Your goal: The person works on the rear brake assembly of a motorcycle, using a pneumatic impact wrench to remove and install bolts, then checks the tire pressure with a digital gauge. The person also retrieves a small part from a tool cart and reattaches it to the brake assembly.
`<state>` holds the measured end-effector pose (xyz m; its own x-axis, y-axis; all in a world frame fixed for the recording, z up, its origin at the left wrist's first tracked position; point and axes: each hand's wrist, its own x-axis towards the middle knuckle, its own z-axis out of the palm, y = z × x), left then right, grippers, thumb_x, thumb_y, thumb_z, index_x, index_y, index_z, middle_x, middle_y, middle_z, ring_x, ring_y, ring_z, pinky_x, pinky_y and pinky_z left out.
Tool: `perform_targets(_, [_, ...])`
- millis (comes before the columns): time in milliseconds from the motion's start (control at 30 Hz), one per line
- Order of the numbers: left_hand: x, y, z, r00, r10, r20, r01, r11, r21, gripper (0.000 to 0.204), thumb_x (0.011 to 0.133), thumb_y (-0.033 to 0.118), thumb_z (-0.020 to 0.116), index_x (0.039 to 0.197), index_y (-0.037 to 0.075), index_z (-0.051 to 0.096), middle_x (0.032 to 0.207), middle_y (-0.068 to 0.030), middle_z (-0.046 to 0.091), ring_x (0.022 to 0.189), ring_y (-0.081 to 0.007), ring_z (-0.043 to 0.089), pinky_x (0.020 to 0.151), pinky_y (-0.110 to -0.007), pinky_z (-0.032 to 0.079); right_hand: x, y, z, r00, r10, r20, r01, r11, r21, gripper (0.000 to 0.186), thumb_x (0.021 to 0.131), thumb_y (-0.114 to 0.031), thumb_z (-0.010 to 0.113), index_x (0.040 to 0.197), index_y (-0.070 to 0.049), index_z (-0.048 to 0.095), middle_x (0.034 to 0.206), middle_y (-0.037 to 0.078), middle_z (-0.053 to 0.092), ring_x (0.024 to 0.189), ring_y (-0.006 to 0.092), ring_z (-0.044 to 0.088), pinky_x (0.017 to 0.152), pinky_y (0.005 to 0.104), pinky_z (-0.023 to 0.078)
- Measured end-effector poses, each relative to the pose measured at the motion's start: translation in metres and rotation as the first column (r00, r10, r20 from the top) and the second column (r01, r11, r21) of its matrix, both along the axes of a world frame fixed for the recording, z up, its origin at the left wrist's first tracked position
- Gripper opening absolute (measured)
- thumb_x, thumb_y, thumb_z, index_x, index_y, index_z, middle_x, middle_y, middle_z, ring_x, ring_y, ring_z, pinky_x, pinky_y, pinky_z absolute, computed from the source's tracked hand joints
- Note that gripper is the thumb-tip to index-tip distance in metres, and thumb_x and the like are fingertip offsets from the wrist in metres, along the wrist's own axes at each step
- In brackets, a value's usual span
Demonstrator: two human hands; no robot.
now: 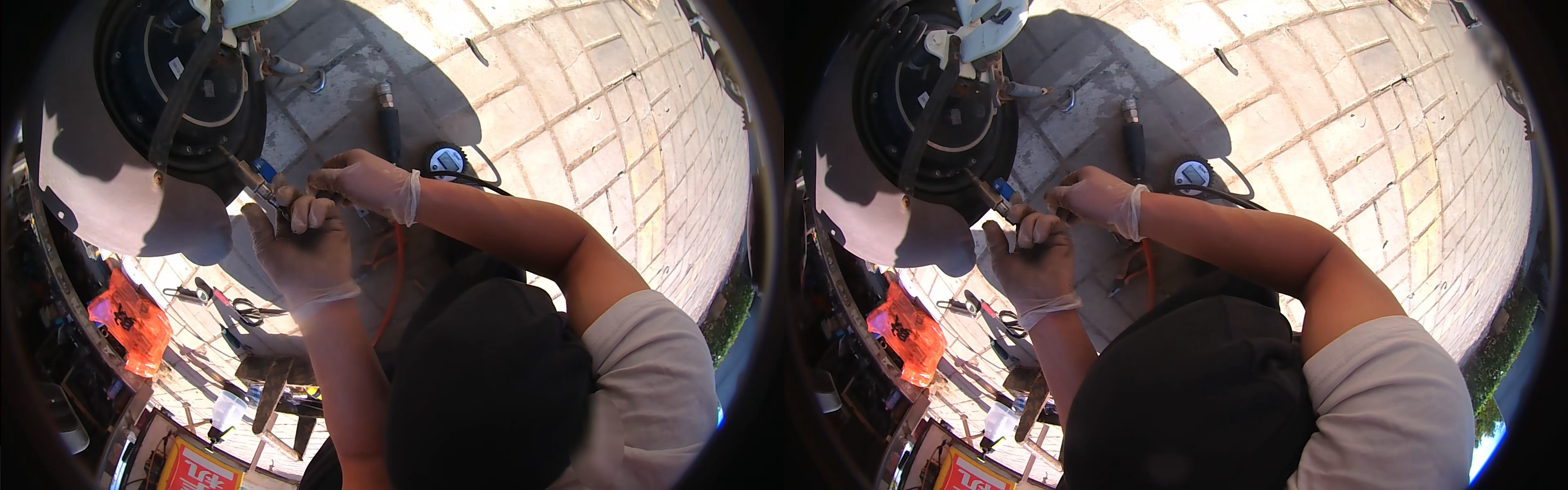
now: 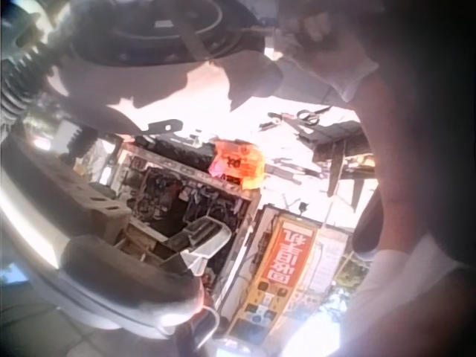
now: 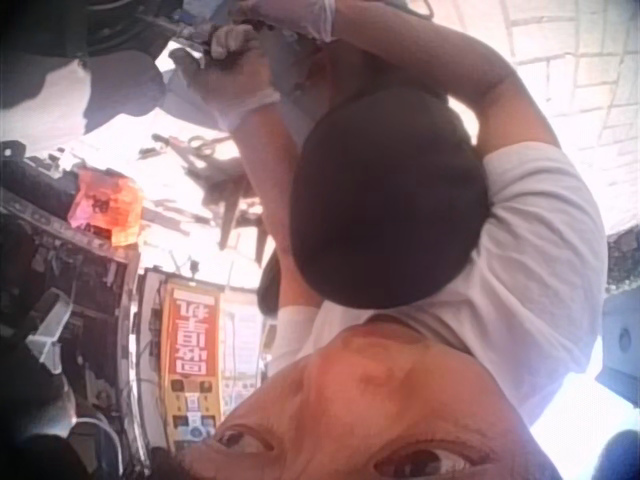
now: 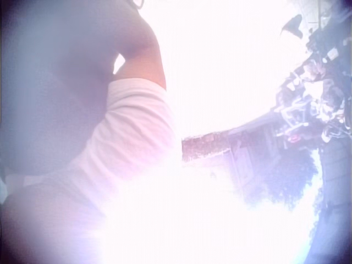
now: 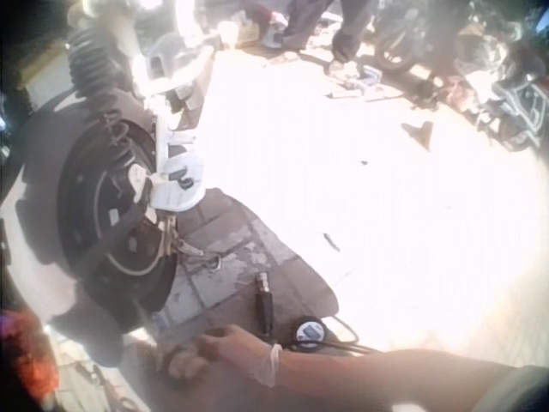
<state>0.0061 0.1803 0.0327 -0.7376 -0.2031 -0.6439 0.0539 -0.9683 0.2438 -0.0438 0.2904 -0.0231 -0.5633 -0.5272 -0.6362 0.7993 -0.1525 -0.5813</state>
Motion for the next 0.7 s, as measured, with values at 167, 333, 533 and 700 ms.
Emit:
perform_targets(167, [0.001, -0.005, -0.004, 0.986, -0.073, -0.148, 0.089, 0.99, 0.105, 0.025, 0.1, 0.024, 0.044, 0.101, 0.0, 0.051, 0.074, -0.0017, 0.051, 0.051, -0.0097, 0.037, 0.053, -0.027, 0.032, 0.001, 0.002, 0.001, 0.996, 0.091, -0.004, -0.091, 0.996, 0.007, 0.032, 0.091, -0.027, 0.061, 0.099, 0.004, 0.065, 0.085, 0.004, 0.062, 0.072, 0.0097, 0.051, 0.064, 0.0231, 0.042])
perform_targets(333, [-0.001, 0.002, 0.0, 0.983, -0.104, -0.15, 0.113, 0.992, 0.053, 0.023, 0.1, 0.02, 0.044, 0.105, -0.001, 0.051, 0.072, -0.0029, 0.05, 0.051, -0.01, 0.036, 0.054, -0.026, 0.032, 0.003, 0.002, -0.001, 0.999, 0.037, 0.027, -0.037, 0.999, -0.016, 0.031, 0.091, -0.025, 0.06, 0.1, 0.004, 0.065, 0.086, 0.004, 0.061, 0.072, 0.0092, 0.05, 0.063, 0.0231, 0.041])
perform_targets(533, [0.0, 0.003, 0.0, 0.997, 0.035, -0.065, -0.032, 0.998, 0.055, 0.024, 0.101, 0.02, 0.04, 0.105, -0.001, 0.051, 0.072, -0.0034, 0.051, 0.05, -0.0099, 0.037, 0.053, -0.026, 0.032, 0.004, 0.0, -0.005, 0.997, 0.077, 0.017, -0.077, 0.997, -0.003, 0.033, 0.09, -0.024, 0.061, 0.104, 0.006, 0.064, 0.093, 0.006, 0.063, 0.076, 0.0106, 0.054, 0.068, 0.0232, 0.044])
perform_targets(700, [0.003, -0.001, -0.001, 0.976, -0.081, -0.203, 0.11, 0.985, 0.135, 0.022, 0.1, 0.018, 0.045, 0.105, -0.002, 0.053, 0.072, -0.0033, 0.054, 0.051, -0.0094, 0.04, 0.054, -0.026, 0.034, 0.007, 0.0, -0.007, 0.998, 0.048, 0.032, -0.048, 0.999, -0.018, 0.034, 0.09, -0.026, 0.061, 0.103, 0.005, 0.065, 0.095, 0.006, 0.065, 0.079, 0.0111, 0.056, 0.069, 0.0231, 0.044])
